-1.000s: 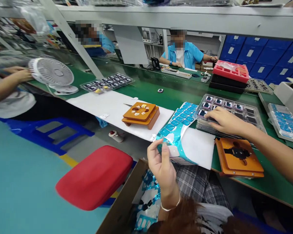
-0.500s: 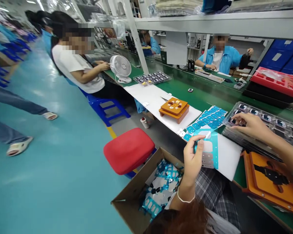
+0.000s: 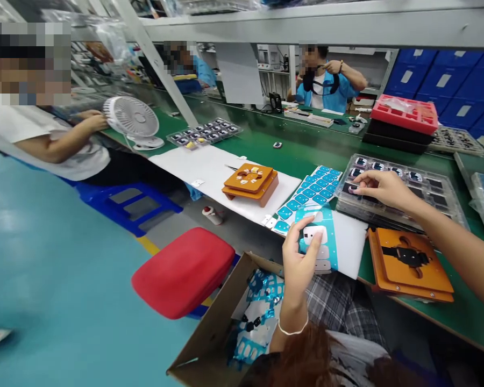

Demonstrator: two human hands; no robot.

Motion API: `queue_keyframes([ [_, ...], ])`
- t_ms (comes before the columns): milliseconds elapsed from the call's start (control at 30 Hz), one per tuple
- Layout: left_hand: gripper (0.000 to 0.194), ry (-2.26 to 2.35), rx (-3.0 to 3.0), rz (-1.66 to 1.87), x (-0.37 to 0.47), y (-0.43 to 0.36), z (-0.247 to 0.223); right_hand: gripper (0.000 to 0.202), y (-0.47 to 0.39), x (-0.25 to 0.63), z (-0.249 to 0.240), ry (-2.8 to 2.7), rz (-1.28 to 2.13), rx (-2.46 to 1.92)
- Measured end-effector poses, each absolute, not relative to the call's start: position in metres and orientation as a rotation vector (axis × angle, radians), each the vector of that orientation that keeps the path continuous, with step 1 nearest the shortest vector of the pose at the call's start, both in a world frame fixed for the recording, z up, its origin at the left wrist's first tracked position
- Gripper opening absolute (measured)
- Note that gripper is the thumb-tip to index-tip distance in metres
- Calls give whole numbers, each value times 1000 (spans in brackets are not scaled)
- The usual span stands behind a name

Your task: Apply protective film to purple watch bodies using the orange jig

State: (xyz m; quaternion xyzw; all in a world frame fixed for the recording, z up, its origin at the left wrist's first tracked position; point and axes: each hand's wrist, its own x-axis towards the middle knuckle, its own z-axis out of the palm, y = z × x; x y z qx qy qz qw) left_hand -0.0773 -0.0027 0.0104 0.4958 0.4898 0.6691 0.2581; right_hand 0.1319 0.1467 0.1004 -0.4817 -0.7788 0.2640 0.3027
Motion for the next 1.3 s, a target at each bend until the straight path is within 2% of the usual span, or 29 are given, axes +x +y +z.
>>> queue_keyframes([
  [167,29,1333,1431,1789,-70,-1,10,57,136,145,108,-1854,841,-1269],
  [267,32,1348,1577,1809,-60,4,13,56,122,149,113,-1611,1096,-1218],
  [433,49,1309,1864,1820,-36,13,22,42,77,146,116,-1281,1559,-1132],
  [467,48,1296,1907,1838,-31,13,24,41,66,145,115,-1238,1621,-1122],
  [533,32,1234,1943,1865,-25,10,27,40,47,146,110,-1210,1658,-1121],
  [567,23,1182,1925,1851,-23,9,28,39,39,147,107,-1224,1628,-1123],
  [633,22,1066,1828,1762,-22,5,29,32,27,152,100,-1349,1417,-1099],
  [733,27,974,1684,1591,-23,1,29,13,18,163,94,-1787,717,-879],
  [800,26,971,1665,1534,-24,0,28,12,15,169,93,-2096,236,-680],
  [867,24,958,1690,1489,-23,-2,27,15,12,174,94,-2309,-60,-546],
  [1100,22,955,1759,1362,-13,-2,22,10,4,179,97,-2504,-370,-555],
  [1300,17,900,1695,1273,-13,-1,24,16,5,194,105,-2571,-313,-609],
])
